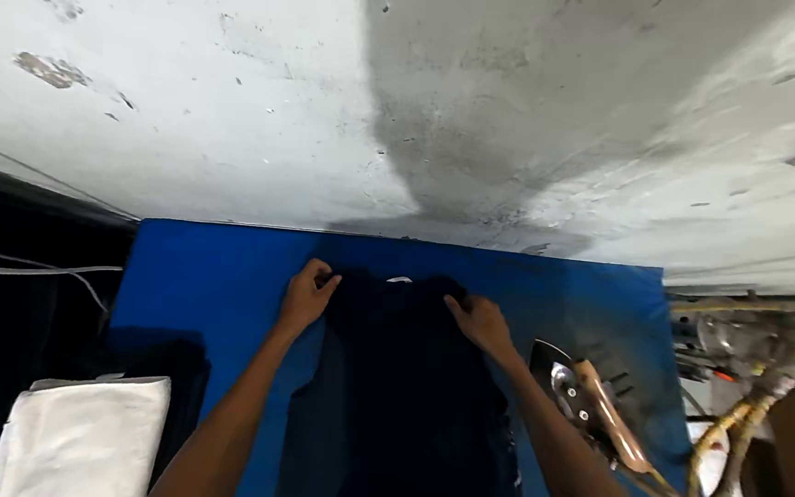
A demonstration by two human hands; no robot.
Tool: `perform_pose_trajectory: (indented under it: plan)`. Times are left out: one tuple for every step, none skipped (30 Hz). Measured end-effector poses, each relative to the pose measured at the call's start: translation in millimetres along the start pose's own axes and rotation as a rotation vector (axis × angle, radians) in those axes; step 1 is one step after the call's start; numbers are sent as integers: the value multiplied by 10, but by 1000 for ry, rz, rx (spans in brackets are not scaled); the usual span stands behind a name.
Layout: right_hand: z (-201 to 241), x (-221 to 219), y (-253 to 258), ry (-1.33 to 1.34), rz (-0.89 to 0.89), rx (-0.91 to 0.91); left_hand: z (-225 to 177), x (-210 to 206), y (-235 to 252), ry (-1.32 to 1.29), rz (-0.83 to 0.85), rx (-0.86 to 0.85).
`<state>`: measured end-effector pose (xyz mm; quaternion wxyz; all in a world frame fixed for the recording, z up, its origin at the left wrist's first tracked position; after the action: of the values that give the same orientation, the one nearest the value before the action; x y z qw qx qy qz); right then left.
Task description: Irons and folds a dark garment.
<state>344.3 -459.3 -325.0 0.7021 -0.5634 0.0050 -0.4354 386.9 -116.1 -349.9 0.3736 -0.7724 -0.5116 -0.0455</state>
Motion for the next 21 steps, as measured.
perform_pose_trajectory:
  plan:
    - [40, -18, 71, 53, 19, -3, 3, 5, 8, -4, -11, 2]
    - [69, -29, 107, 120, 20, 16, 7, 0, 11, -12, -27, 0]
    - [87, -34, 116, 226, 8, 51, 17, -8, 15, -20, -40, -4]
    - [91, -28, 108, 382, 5, 91, 25, -14, 19, -23, -54, -10]
    - [87, -16, 92, 593, 20, 128, 33, -18, 25, -26, -66, -16]
    - [81, -4, 78, 837, 52, 158, 40, -20, 31, -28, -73, -19]
    - [68, 12, 70, 1067, 81, 180, 38, -18, 31, -30, -78, -20]
    - [40, 39, 81, 1248, 94, 201, 35, -17, 30, -27, -84, -18]
    - [15, 83, 95, 1367, 98, 226, 30, -11, 26, -22, -87, -11]
    - [-1, 136, 105, 1419, 90, 239, 27, -3, 21, -22, -89, -9]
    - [-14, 186, 111, 1406, 70, 247, 27, 4, 18, -25, -87, -7]
    - [-34, 232, 120, 1327, 41, 255, 27, 4, 18, -28, -85, -4]
    - [-56, 281, 128, 1178, 11, 265, 25, 2, 23, -30, -84, 4]
    - [-76, 328, 124, 986, -10, 270, 21, 2, 26, -34, -80, 16]
    - [-85, 377, 106, 809, -12, 271, 16, 5, 24, -36, -78, 27]
    - [-87, 430, 83, 698, -7, 270, 9, 12, 21, -39, -79, 34]
    - [-100, 479, 64, 670, -12, 274, 7, 16, 19, -43, -75, 37]
    - [-127, 521, 51, 710, -35, 286, 10, 15, 18, -46, -75, 35]
    - [-160, 555, 49, 793, -72, 293, 11, 11, 21, -48, -73, 38]
    - [-195, 571, 55, 882, -109, 290, 10, 6, 25, -52, -73, 41]
    - [-229, 564, 71, 962, -159, 278, 9, 3, 27, -51, -74, 46]
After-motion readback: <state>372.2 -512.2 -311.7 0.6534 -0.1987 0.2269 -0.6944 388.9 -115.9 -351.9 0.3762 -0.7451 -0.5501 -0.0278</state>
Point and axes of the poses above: each hand's wrist, its own y-axis towards the middle knuckle, its own x-axis out of the back of the hand, z = x × y, the point moved 4 cm from there along y, towards the middle knuckle, and after that the axes turned 15 degrees about z, right-handed, at the moved point
